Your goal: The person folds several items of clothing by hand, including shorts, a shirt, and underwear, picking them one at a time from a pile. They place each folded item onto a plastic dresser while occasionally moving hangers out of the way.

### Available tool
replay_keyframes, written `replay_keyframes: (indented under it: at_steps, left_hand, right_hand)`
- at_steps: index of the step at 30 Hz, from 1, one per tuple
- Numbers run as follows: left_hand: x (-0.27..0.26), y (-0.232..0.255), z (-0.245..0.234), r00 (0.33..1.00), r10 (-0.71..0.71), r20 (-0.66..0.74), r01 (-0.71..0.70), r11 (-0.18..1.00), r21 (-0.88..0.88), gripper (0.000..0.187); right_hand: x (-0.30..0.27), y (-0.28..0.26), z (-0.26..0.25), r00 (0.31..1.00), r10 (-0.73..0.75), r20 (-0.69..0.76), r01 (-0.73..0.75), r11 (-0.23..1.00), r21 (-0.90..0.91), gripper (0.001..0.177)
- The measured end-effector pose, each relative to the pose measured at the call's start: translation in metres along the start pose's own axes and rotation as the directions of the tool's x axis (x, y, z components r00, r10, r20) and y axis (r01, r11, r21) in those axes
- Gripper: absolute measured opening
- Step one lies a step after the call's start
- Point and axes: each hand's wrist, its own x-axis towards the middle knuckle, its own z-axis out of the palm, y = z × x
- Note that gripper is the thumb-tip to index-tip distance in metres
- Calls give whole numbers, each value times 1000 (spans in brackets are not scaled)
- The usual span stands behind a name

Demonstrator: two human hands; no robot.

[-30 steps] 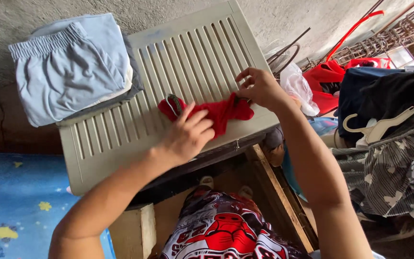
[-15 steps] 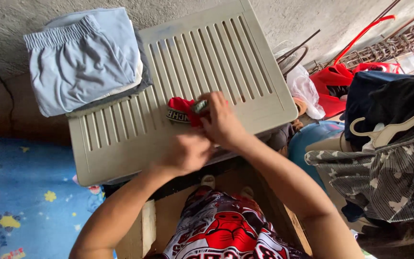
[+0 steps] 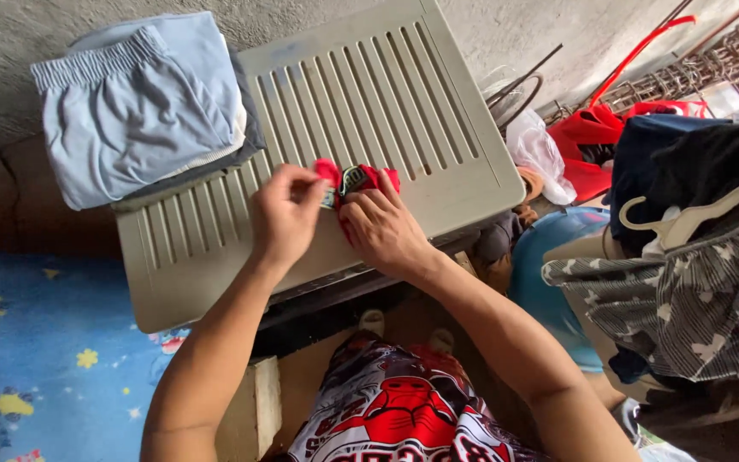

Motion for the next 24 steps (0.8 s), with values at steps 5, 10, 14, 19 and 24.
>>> replay_keyframes:
  at_steps: [5,10,14,19,24]
  left_hand:
    - [13,21,32,916,378,136,-396,907,145,10]
    - [25,12,51,886,298,355,-396,885,245,9]
    - [31,16,44,871,70,487,-206,951,230,8]
    - [25,5,35,827,76,556,-69,997,-33,27]
    - [28,-9,34,811,-92,578,219,964,-153,32]
  right_hand:
    - [-11,-1,-7,997,-69,35,71,996,-62,29]
    - [-26,-3,-21,995,-101,19,100,994,53,36]
    - [-36,1,-27,979,-61,-197,102,973,207,29]
    - [-34,27,-19,995,-9,-104,36,964,265,22]
    - [-1,40,-23,969,14,-247,35,981,192,17]
